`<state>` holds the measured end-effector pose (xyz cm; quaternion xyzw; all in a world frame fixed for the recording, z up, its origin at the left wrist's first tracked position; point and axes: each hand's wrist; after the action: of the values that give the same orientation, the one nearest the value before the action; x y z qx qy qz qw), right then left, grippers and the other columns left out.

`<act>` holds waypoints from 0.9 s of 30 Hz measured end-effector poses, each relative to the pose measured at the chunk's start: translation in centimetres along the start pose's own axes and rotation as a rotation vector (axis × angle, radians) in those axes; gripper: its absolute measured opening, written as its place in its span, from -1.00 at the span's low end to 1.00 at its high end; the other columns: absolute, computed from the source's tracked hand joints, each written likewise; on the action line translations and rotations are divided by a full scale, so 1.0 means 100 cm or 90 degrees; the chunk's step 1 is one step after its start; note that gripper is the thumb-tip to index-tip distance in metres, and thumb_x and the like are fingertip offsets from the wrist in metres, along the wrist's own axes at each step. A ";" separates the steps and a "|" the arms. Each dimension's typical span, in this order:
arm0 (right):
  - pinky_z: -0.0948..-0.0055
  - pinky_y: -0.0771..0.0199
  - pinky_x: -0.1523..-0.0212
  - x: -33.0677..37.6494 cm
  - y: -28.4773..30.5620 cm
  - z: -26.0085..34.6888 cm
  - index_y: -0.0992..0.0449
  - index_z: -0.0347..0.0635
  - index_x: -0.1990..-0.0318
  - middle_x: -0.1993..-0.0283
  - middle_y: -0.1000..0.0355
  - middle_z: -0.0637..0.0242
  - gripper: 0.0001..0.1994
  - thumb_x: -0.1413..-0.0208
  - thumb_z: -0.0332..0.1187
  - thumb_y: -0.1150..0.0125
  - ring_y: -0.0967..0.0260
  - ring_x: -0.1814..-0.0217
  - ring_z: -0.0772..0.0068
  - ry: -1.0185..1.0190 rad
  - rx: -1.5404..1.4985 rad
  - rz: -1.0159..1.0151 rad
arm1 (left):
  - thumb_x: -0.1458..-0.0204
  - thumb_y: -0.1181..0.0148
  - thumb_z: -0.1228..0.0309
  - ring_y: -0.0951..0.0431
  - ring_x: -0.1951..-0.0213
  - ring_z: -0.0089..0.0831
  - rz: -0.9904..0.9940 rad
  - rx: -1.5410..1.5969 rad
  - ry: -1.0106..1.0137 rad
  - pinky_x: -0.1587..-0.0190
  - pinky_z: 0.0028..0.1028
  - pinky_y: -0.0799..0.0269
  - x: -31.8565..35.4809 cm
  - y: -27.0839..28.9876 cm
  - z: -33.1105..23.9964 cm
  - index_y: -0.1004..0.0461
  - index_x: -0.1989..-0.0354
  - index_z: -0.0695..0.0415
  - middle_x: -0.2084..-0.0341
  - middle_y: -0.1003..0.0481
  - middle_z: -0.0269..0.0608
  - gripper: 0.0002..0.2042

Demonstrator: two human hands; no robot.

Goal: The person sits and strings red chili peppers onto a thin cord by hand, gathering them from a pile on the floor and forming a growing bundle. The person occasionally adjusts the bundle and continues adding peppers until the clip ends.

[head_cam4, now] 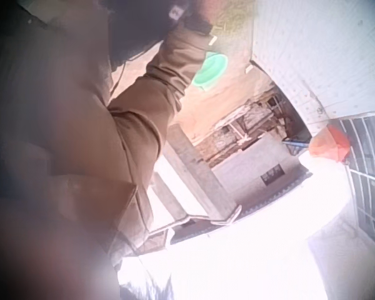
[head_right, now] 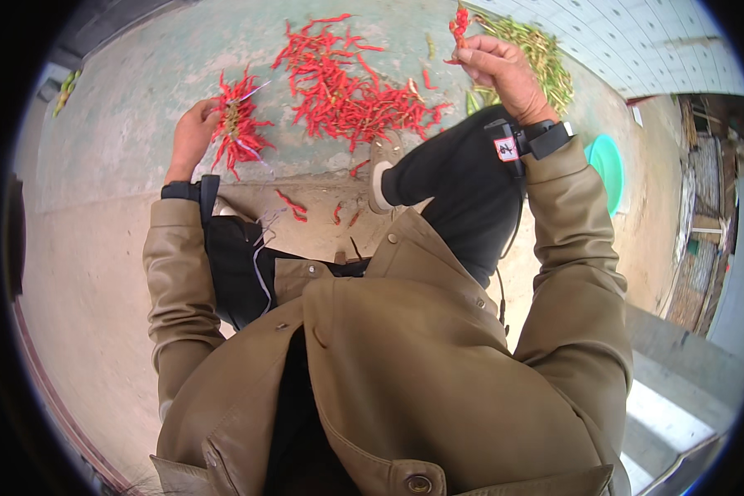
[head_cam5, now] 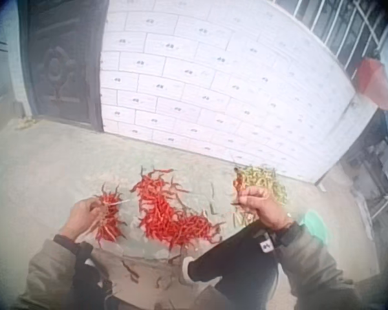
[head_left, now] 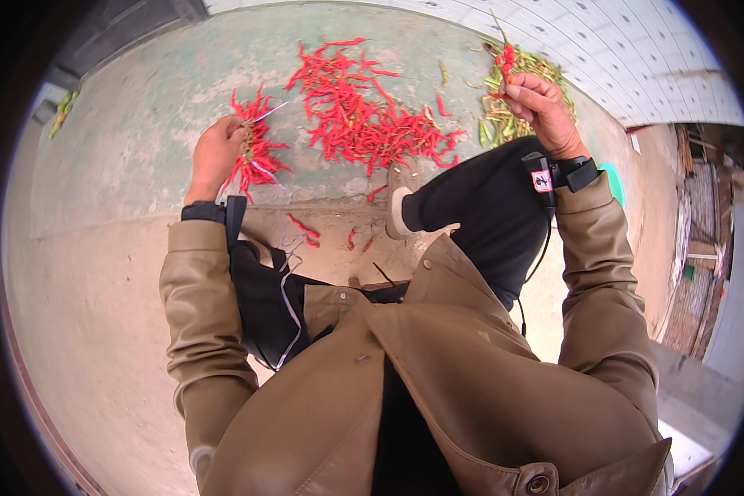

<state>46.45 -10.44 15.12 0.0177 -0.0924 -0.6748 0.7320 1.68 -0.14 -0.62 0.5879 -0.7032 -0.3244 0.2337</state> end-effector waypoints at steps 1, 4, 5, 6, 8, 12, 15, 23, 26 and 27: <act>0.76 0.03 0.57 0.027 0.019 0.009 -0.49 -0.22 0.33 0.56 -0.29 0.56 -0.87 -0.03 -0.37 -0.13 -0.04 0.58 0.82 0.007 0.001 -0.060 | 0.04 -0.05 0.32 -0.53 0.33 -0.23 0.014 0.014 -0.006 0.27 -0.36 -0.39 -0.002 -0.003 0.003 -0.47 0.21 0.14 0.41 -0.52 -0.07 -0.75; 0.73 0.07 0.57 0.108 0.057 0.007 -0.49 -0.23 0.34 0.58 -0.24 0.58 -0.89 -0.04 -0.39 -0.11 0.01 0.58 0.80 0.013 -0.008 -0.191 | 0.04 -0.04 0.38 -0.54 0.35 -0.33 0.081 0.020 0.031 0.28 -0.42 -0.40 -0.004 -0.012 0.012 -0.46 0.18 0.18 0.43 -0.53 -0.08 -0.74; 0.73 0.08 0.58 0.135 0.066 -0.002 -0.49 -0.23 0.35 0.59 -0.24 0.58 -0.88 -0.04 -0.38 -0.11 0.02 0.59 0.79 -0.029 -0.005 -0.241 | 0.04 -0.04 0.39 -0.53 0.37 -0.36 0.087 0.015 0.027 0.29 -0.43 -0.40 -0.004 -0.017 0.016 -0.45 0.18 0.20 0.44 -0.53 -0.09 -0.74; 0.72 0.09 0.58 0.160 0.072 -0.020 -0.49 -0.23 0.35 0.60 -0.23 0.58 -0.88 -0.04 -0.37 -0.11 0.03 0.60 0.78 -0.067 -0.011 -0.285 | 0.04 -0.04 0.39 -0.53 0.39 -0.38 0.100 0.010 0.038 0.30 -0.44 -0.40 -0.002 -0.020 0.020 -0.45 0.18 0.21 0.45 -0.52 -0.10 -0.74; 0.72 0.11 0.59 0.210 0.085 -0.061 -0.50 -0.22 0.39 0.64 -0.20 0.59 -0.87 -0.02 -0.34 -0.12 0.04 0.62 0.77 -0.146 -0.036 -0.330 | 0.04 -0.04 0.41 -0.52 0.42 -0.42 0.119 0.000 0.066 0.32 -0.47 -0.41 0.000 -0.026 0.029 -0.45 0.17 0.23 0.47 -0.52 -0.12 -0.74; 0.70 0.09 0.63 0.305 0.094 -0.165 -0.48 -0.22 0.47 0.67 -0.18 0.59 -0.85 0.03 -0.33 -0.14 0.02 0.67 0.76 -0.344 -0.041 -0.434 | 0.03 -0.04 0.41 -0.49 0.49 -0.49 0.140 -0.025 0.138 0.39 -0.48 -0.41 0.007 -0.028 0.050 -0.45 0.18 0.25 0.51 -0.51 -0.16 -0.75; 0.70 0.15 0.77 0.360 0.095 -0.235 -0.46 -0.16 0.52 0.73 -0.18 0.58 -0.89 0.04 -0.35 -0.16 0.05 0.78 0.78 -0.529 -0.018 -0.534 | 0.05 -0.05 0.40 -0.52 0.47 -0.42 0.142 -0.066 0.165 0.37 -0.44 -0.42 0.017 -0.024 0.065 -0.46 0.20 0.22 0.50 -0.51 -0.11 -0.75; 0.49 -0.06 0.86 0.381 0.139 -0.321 -0.46 -0.30 0.46 0.71 -0.38 0.18 -0.68 0.01 -0.15 -0.11 -0.12 0.86 0.51 -0.807 0.220 -0.349 | 0.08 -0.08 0.39 -0.53 0.38 -0.23 0.173 -0.047 0.203 0.28 -0.37 -0.41 0.039 -0.037 0.057 -0.47 0.21 0.17 0.47 -0.52 -0.06 -0.76; 0.58 -0.11 0.80 0.308 0.142 -0.325 -0.47 -0.33 0.25 0.66 -0.39 0.23 -0.64 -0.05 -0.15 -0.04 -0.17 0.79 0.57 -0.665 0.200 -0.357 | 0.07 -0.09 0.39 -0.52 0.36 -0.22 0.191 -0.017 0.145 0.27 -0.36 -0.40 0.032 -0.058 0.030 -0.47 0.22 0.17 0.43 -0.51 -0.06 -0.76; 0.61 -0.11 0.77 0.272 0.141 -0.324 -0.46 -0.33 0.21 0.65 -0.39 0.26 -0.65 -0.05 -0.17 -0.03 -0.18 0.76 0.60 -0.608 0.227 -0.310 | 0.07 -0.09 0.39 -0.52 0.35 -0.22 0.196 -0.013 0.122 0.27 -0.36 -0.40 0.028 -0.067 0.019 -0.46 0.22 0.17 0.42 -0.51 -0.06 -0.77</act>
<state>67.44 -39.36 -11.53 -0.1454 -0.5189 -0.7313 0.4181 4.28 -3.18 -7.01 0.4987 -0.7562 -0.2347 0.3527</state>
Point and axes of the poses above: each hand's wrist, its own x-axis away from the middle knuckle, its own y-axis out of the back of the hand, z = x × y
